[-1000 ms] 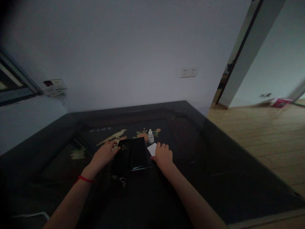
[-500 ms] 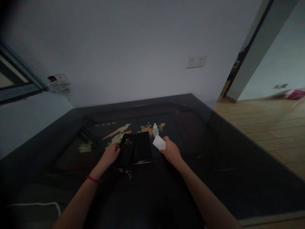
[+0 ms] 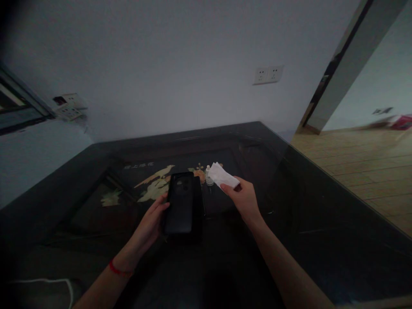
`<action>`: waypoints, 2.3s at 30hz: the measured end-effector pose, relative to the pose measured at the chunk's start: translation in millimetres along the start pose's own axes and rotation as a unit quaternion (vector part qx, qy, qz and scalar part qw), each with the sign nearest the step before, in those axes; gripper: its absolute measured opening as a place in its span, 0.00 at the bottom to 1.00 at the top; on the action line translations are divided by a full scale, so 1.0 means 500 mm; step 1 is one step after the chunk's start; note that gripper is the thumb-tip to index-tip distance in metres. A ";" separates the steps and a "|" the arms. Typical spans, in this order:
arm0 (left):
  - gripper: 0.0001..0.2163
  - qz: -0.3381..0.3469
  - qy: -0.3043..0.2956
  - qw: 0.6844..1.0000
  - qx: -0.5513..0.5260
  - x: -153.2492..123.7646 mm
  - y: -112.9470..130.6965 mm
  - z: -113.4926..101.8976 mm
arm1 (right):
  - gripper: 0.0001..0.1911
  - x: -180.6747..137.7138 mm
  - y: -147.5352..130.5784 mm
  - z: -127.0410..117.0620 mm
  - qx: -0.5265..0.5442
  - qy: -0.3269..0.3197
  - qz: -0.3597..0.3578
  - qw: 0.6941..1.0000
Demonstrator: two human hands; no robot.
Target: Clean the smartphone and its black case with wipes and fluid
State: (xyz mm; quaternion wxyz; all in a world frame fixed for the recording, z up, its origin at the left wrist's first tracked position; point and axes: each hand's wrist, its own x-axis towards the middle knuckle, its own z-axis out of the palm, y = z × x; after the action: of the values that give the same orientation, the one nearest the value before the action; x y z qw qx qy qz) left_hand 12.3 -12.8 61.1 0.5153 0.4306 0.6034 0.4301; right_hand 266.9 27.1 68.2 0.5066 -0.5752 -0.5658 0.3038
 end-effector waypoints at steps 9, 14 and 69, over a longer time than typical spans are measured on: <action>0.27 -0.189 -0.103 0.951 -0.223 -0.069 -0.003 0.058 | 0.19 -0.054 -0.027 0.024 -0.191 -0.013 -0.306 0.932; 0.26 -0.178 -0.097 0.962 -0.182 -0.063 -0.005 0.053 | 0.20 -0.072 -0.016 0.052 -0.272 -0.065 -0.375 0.884; 0.36 -0.247 -0.285 0.852 -0.364 -0.095 -0.012 0.055 | 0.13 -0.076 -0.032 0.043 -0.197 -0.092 -0.536 0.816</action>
State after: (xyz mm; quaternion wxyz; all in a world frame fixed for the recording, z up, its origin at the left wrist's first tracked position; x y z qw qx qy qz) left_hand 44.0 -57.9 64.7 0.8738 0.1532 0.3166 0.3360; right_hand 234.8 -6.9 68.2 0.4110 -0.2379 -0.8762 -0.0820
